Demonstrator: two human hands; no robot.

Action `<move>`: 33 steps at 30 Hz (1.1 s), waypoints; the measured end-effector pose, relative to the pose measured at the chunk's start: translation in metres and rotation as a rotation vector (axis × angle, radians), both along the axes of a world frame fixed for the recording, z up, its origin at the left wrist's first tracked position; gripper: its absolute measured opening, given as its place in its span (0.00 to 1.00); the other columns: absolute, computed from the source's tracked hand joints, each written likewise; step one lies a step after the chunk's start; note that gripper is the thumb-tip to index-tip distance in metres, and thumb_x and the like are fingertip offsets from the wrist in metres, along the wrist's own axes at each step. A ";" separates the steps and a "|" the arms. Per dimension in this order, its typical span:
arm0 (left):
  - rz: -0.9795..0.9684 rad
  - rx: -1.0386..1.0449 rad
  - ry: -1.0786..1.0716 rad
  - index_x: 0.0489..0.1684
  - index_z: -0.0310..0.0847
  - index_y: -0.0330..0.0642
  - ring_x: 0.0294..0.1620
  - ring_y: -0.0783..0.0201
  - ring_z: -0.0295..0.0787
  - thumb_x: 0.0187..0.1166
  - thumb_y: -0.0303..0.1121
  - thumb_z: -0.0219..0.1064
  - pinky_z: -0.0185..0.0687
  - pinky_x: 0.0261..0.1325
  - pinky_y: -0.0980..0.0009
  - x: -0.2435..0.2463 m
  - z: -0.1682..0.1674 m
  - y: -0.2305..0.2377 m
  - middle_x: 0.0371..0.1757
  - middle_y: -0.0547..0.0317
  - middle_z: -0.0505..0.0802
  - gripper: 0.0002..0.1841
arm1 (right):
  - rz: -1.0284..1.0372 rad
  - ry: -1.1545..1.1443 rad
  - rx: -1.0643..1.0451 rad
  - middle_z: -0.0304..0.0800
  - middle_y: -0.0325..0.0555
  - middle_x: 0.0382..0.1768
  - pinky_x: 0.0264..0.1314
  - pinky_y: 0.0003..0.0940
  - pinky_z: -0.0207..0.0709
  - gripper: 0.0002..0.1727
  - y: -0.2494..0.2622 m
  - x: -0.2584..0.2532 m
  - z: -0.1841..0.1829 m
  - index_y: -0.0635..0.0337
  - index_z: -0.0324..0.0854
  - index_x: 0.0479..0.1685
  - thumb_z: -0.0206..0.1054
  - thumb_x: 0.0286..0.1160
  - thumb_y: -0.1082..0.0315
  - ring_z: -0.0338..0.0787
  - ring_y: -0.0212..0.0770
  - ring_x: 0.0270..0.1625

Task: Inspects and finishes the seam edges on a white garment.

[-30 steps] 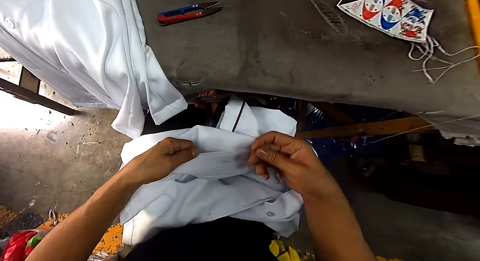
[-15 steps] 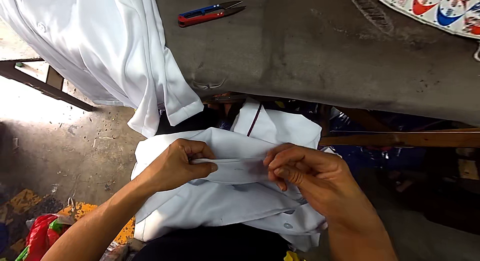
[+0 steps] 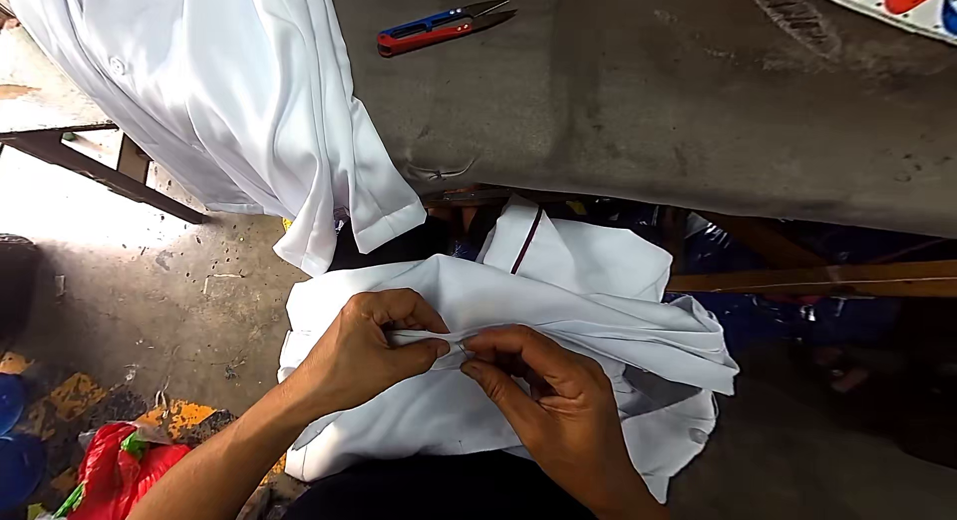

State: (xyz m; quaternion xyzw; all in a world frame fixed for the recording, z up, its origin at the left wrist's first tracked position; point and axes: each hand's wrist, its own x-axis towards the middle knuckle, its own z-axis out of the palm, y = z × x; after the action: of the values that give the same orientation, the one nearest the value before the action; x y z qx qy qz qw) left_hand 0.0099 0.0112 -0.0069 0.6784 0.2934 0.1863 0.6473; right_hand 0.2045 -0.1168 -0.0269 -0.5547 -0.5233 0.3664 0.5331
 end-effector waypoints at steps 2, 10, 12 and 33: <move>-0.005 0.001 -0.018 0.43 0.90 0.39 0.27 0.80 0.83 0.75 0.30 0.75 0.78 0.31 0.83 0.000 -0.002 0.000 0.30 0.67 0.91 0.06 | -0.010 -0.004 0.031 0.92 0.41 0.40 0.41 0.21 0.87 0.06 0.001 0.001 0.000 0.64 0.91 0.44 0.73 0.75 0.72 0.90 0.28 0.39; -0.020 -0.022 -0.053 0.44 0.90 0.37 0.29 0.79 0.84 0.76 0.28 0.75 0.79 0.32 0.83 -0.001 -0.001 -0.001 0.32 0.66 0.92 0.06 | -0.027 -0.032 0.044 0.90 0.41 0.40 0.39 0.18 0.85 0.06 0.004 0.000 0.000 0.63 0.92 0.43 0.71 0.75 0.72 0.89 0.27 0.39; -0.021 -0.030 -0.060 0.44 0.90 0.36 0.29 0.79 0.83 0.76 0.28 0.74 0.79 0.33 0.83 -0.001 0.000 -0.001 0.32 0.65 0.92 0.06 | -0.025 -0.041 0.041 0.90 0.40 0.40 0.39 0.18 0.85 0.06 0.004 0.000 0.000 0.62 0.92 0.44 0.71 0.75 0.72 0.89 0.27 0.39; -0.081 -0.106 -0.117 0.44 0.90 0.36 0.30 0.80 0.83 0.76 0.27 0.74 0.79 0.34 0.83 -0.002 0.000 0.002 0.32 0.67 0.91 0.05 | -0.020 -0.098 0.029 0.89 0.40 0.40 0.37 0.16 0.83 0.06 0.004 -0.001 0.009 0.61 0.91 0.43 0.70 0.78 0.70 0.87 0.25 0.39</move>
State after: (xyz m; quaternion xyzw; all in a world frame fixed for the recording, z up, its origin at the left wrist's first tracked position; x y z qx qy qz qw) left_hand 0.0075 0.0137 -0.0069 0.6424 0.2369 0.1835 0.7053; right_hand 0.2035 -0.1124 -0.0177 -0.5693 -0.5486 0.3258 0.5184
